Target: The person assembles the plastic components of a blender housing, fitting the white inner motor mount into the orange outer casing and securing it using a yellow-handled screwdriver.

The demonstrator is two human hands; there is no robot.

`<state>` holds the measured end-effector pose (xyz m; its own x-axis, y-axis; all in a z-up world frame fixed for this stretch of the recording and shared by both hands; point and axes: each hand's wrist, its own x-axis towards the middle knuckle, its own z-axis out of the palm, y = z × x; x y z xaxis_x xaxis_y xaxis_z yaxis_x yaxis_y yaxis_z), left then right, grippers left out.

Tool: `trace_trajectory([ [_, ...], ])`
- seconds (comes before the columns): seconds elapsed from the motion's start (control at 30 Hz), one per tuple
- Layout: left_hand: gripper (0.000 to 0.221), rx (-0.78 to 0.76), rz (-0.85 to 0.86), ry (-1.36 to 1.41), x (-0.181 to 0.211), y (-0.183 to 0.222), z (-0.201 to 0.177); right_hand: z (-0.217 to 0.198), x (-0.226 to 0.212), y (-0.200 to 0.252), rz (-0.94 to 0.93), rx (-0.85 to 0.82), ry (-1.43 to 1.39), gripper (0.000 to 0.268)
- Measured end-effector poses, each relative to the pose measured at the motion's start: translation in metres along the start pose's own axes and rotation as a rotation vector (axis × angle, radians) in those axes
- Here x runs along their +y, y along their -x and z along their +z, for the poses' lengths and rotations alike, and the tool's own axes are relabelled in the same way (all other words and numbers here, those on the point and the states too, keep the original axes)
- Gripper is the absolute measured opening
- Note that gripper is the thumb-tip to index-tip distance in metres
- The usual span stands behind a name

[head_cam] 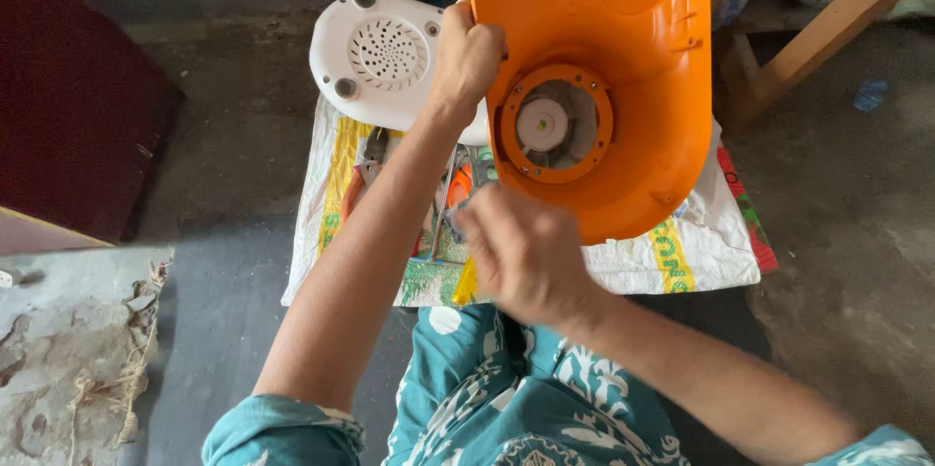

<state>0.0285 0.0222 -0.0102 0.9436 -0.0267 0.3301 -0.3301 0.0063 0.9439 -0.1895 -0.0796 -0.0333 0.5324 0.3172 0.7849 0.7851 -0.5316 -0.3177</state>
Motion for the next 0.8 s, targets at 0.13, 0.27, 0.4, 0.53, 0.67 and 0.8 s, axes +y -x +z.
trace_trajectory([
  [0.13, 0.029, -0.025, 0.016, -0.023, -0.001, -0.013, 0.006, 0.078, -0.001, 0.023, 0.144, -0.242, -0.001, 0.012],
  [0.27, 0.039, 0.037, -0.011, -0.057, 0.002, -0.011, 0.0, 0.145, 0.085, 0.024, 0.306, -0.263, 0.154, 0.012],
  [0.4, 0.032, -0.012, -0.032, -0.088, 0.003, -0.008, -0.003, 0.181, 0.141, 0.033, 0.339, -0.241, 0.081, 0.009],
  [0.53, 0.032, -0.042, -0.056, -0.029, 0.003, -0.013, -0.001, 0.197, 0.155, 0.03, 0.428, -0.321, 0.028, 0.024],
  [0.67, 0.029, -0.041, -0.059, -0.032, 0.006, -0.014, -0.004, 0.208, 0.146, 0.028, 0.4, -0.328, 0.183, 0.022],
  [0.8, 0.027, -0.031, -0.093, -0.048, 0.006, -0.011, -0.007, 0.222, 0.146, 0.028, 0.463, -0.293, 0.244, 0.017],
])
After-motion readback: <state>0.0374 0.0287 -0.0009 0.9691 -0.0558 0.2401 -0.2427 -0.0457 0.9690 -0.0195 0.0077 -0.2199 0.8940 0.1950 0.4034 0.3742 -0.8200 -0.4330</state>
